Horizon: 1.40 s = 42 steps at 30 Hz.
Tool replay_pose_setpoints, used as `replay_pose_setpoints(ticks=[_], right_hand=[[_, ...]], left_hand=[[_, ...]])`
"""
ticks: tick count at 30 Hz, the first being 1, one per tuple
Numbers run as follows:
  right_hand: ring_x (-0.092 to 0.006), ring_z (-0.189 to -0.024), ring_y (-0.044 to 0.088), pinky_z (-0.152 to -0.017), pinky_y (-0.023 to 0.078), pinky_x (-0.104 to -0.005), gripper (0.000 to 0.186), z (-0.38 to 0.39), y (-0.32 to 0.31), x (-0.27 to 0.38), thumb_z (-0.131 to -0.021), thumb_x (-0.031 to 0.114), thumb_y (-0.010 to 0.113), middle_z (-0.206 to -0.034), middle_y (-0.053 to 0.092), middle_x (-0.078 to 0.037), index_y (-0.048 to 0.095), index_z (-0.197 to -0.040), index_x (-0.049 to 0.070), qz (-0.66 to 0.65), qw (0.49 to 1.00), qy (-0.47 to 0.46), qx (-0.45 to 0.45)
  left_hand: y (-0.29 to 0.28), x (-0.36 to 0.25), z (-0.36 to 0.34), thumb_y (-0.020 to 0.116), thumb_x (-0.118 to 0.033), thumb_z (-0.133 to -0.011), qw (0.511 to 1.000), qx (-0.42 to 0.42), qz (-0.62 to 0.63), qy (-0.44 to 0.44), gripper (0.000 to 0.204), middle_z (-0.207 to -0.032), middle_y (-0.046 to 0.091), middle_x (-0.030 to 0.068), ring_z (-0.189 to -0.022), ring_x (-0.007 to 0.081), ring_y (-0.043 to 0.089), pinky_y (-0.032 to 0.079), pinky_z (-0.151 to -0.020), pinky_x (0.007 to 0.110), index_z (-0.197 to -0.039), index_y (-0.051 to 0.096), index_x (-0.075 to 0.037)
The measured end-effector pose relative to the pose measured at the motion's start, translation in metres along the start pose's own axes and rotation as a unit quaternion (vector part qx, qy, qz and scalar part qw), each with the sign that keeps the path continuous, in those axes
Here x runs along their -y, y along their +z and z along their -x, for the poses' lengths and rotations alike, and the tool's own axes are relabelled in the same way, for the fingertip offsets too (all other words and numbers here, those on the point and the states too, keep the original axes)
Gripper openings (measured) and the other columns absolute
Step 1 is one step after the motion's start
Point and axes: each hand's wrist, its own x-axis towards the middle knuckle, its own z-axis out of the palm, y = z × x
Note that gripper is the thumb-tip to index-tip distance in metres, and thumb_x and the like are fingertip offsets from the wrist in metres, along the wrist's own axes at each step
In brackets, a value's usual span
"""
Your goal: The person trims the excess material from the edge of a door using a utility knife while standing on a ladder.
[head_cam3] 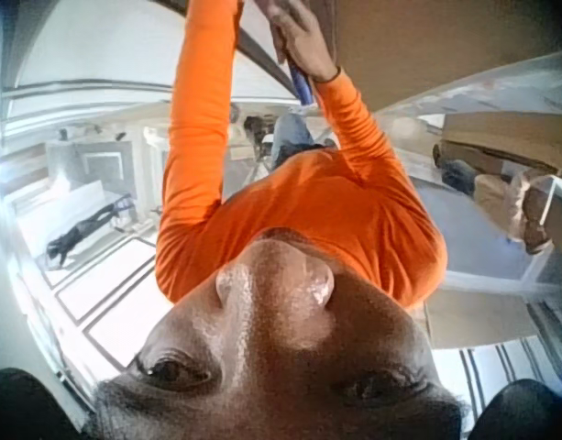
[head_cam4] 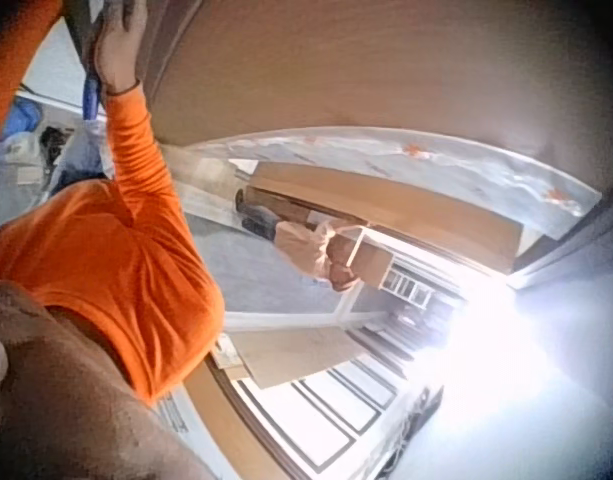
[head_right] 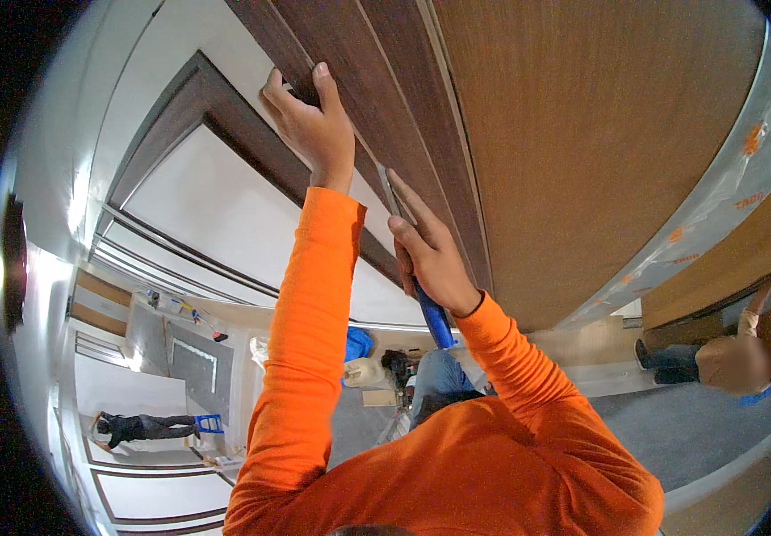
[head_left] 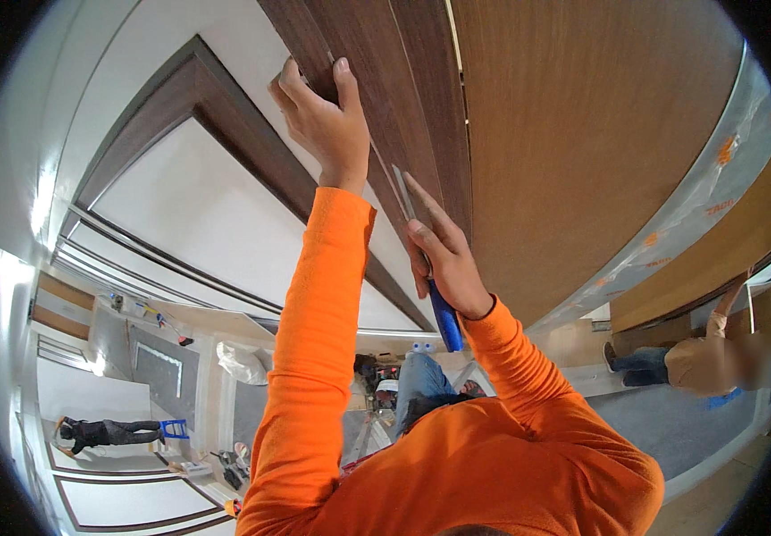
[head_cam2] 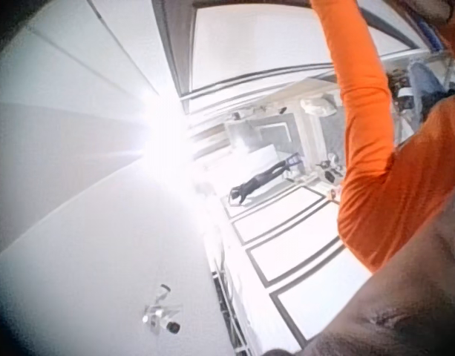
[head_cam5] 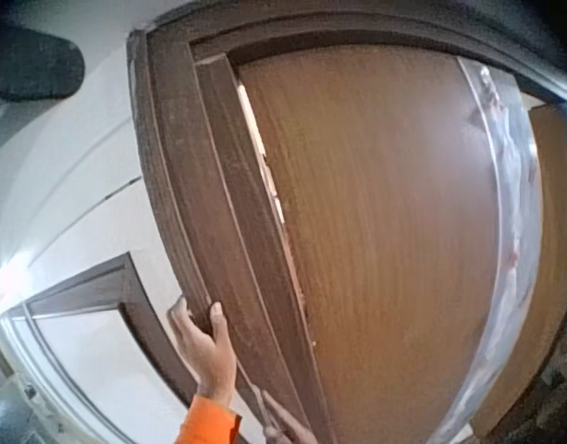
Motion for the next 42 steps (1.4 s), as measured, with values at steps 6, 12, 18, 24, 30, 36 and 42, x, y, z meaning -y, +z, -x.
replay_pose_setpoints(ticks=[6,12,18,24,30,36,42], right_hand=[[-0.0065,-0.053,0.049,-0.052,0.043,-0.0254,0.053,-0.033,0.004,0.021,-0.105,0.017,0.048,-0.065,0.055,-0.002,0.038,-0.156,0.007,0.119,0.986,-0.115,-0.024],[-0.0057,-0.044,0.047,-0.042,0.042,-0.0234,0.050,-0.087,0.036,0.056,-0.103,0.013,0.050,-0.065,0.053,0.000,0.045,-0.152,0.007,0.192,0.953,-0.230,-0.039],[-0.0079,-0.044,0.051,-0.044,0.045,-0.0259,0.051,-0.102,0.035,0.052,-0.102,0.013,0.050,-0.064,0.058,-0.004,0.045,-0.152,0.005,0.232,0.934,-0.261,-0.078],[-0.0095,-0.042,0.052,-0.046,0.045,-0.0261,0.051,-0.103,0.055,0.063,-0.101,0.014,0.050,-0.064,0.059,-0.006,0.046,-0.150,0.001,0.232,0.936,-0.249,-0.089],[-0.0159,-0.043,0.059,-0.047,0.047,-0.0291,0.050,-0.100,0.053,0.077,-0.099,0.015,0.053,-0.063,0.061,-0.014,0.050,-0.145,-0.003,0.302,0.901,-0.285,-0.123],[-0.0197,-0.048,0.066,-0.050,0.053,-0.0292,0.050,-0.101,0.061,0.078,-0.100,0.015,0.052,-0.066,0.066,-0.017,0.049,-0.145,-0.005,0.338,0.887,-0.289,-0.125],[-0.0176,-0.050,0.066,-0.052,0.055,-0.0298,0.052,-0.103,0.051,0.092,-0.101,0.018,0.053,-0.059,0.061,-0.010,0.046,-0.147,-0.005,0.366,0.904,-0.206,-0.082]], left_hand=[[0.001,0.002,0.022,0.065,-0.029,-0.097,0.996,0.018,0.077,-0.030,0.058,-0.124,0.046,0.0198,-0.112,0.0326,0.055,0.051,-0.090,0.044,-0.141,0.040,0.000],[0.010,0.027,0.030,0.066,-0.030,-0.096,0.994,-0.020,0.107,-0.024,0.060,-0.127,0.045,0.0130,-0.111,0.0263,0.058,0.057,-0.086,0.039,-0.148,0.040,-0.014],[0.000,-0.039,-0.006,0.065,-0.032,-0.097,0.940,0.137,-0.004,-0.314,0.062,-0.125,0.045,0.0106,-0.111,0.0238,0.059,0.057,-0.084,0.036,-0.151,0.040,-0.016],[0.022,0.037,0.035,0.067,-0.033,-0.095,0.990,-0.050,0.129,0.000,0.065,-0.125,0.045,0.0098,-0.115,0.0232,0.056,0.056,-0.087,0.036,-0.153,0.040,-0.017],[0.028,0.027,0.040,0.069,-0.032,-0.093,0.984,-0.060,0.168,0.001,0.066,-0.124,0.046,0.0094,-0.115,0.0236,0.054,0.052,-0.093,0.038,-0.152,0.043,-0.015],[0.012,0.025,0.028,0.067,-0.028,-0.095,0.991,-0.026,0.126,0.035,0.054,-0.117,0.050,0.0096,-0.110,0.0234,0.051,0.046,-0.094,0.038,-0.143,0.051,-0.009],[-0.085,-0.037,0.061,0.052,-0.049,-0.104,0.807,0.123,0.424,-0.394,0.046,-0.083,0.065,0.0096,-0.060,0.0163,0.057,0.046,-0.057,0.024,-0.105,0.059,-0.004]])
